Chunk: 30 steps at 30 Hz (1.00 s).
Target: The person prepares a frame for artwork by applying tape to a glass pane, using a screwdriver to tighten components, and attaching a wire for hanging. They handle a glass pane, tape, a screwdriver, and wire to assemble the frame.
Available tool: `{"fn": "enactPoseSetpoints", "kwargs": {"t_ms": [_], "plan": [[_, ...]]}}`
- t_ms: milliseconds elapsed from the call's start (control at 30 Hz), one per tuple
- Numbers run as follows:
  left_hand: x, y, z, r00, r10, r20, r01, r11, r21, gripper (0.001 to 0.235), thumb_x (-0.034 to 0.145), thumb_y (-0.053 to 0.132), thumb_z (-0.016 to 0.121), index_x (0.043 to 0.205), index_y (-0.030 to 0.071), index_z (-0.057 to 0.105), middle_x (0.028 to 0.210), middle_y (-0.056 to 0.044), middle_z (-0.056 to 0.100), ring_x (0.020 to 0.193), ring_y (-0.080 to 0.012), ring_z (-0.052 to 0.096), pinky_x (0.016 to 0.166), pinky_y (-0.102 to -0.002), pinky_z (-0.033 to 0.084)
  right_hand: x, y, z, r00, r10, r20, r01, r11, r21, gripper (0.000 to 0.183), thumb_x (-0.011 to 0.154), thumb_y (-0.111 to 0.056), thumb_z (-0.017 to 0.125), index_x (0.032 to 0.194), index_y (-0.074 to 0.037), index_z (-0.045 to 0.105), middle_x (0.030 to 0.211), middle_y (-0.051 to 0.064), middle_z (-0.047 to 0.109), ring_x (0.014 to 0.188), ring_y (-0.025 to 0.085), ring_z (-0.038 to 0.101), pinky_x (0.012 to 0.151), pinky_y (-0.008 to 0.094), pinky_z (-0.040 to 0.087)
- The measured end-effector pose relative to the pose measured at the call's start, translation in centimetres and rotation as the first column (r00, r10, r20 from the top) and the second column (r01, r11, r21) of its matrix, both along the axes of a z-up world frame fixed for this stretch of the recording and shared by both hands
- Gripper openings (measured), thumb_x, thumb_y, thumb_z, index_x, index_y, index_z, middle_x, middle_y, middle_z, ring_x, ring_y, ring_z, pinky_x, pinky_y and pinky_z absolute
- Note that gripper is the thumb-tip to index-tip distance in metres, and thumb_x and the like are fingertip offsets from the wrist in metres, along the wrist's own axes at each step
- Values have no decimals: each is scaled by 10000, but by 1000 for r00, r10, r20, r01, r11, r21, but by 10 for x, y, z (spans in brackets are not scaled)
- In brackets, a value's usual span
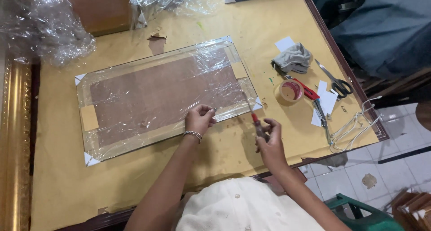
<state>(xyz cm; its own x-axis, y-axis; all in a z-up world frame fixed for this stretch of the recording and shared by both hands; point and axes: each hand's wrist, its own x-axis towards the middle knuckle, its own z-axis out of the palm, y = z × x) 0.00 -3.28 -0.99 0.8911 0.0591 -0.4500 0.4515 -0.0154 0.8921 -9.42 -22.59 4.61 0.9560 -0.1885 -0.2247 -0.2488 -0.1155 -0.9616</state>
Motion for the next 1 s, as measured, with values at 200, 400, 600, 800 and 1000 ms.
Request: {"fn": "enactPoseSetpoints", "kwargs": {"t_ms": [200, 400, 600, 800, 1000], "plan": [[-5, -38, 5, 993, 22, -119, -48, 975, -218, 148, 866, 244, 471, 957, 130, 441, 781, -93, 643, 657, -192, 649, 517, -308, 581, 28, 36, -2, 996, 36, -82, 3, 904, 427, 457, 761, -75, 498, 1210, -153, 468, 933, -19, 432, 786, 68, 453, 613, 174, 460], [-24, -49, 13, 995, 86, 56, -98, 960, 263, 120, 881, 268, 353, 932, 160, 370, 939, -134, 623, 974, -324, 566, 829, -439, 477, 40, 68, 24, 982, 11, -189, 56, 938, 342, 322, 889, -329, 456, 1152, -147, 493, 1075, 73, 558, 896, 197, 520, 782, 391, 476], [-28, -32, 35, 987, 35, 159, -98, 909, 406, 107, 872, 223, 341, 950, 153, 359, 925, -190, 624, 918, -371, 590, 791, -476, 469, 46, 61, 19, 966, 64, -252, 12, 957, 290, 336, 874, -351, 492, 1152, -164, 526, 1130, 43, 561, 845, 234, 604, 686, 384, 513], [-26, -29, 39, 973, 26, 230, -131, 883, 450, 104, 877, 206, 324, 955, 148, 361, 892, -204, 631, 869, -394, 604, 736, -496, 476, 55, 59, 21, 929, 75, -362, 82, 912, 402, 348, 925, -392, 325, 1166, -226, 512, 1238, -17, 493, 980, 278, 496, 838, 424, 342], [-20, -39, 65, 972, -34, 233, -82, 878, 471, 101, 868, 229, 350, 956, 179, 356, 879, -183, 640, 856, -389, 612, 754, -485, 469, 60, 57, 31, 953, -95, -287, 180, 941, 286, 369, 917, -433, 353, 1087, -198, 581, 1197, 64, 419, 1161, 267, 347, 943, 453, 242]]}}
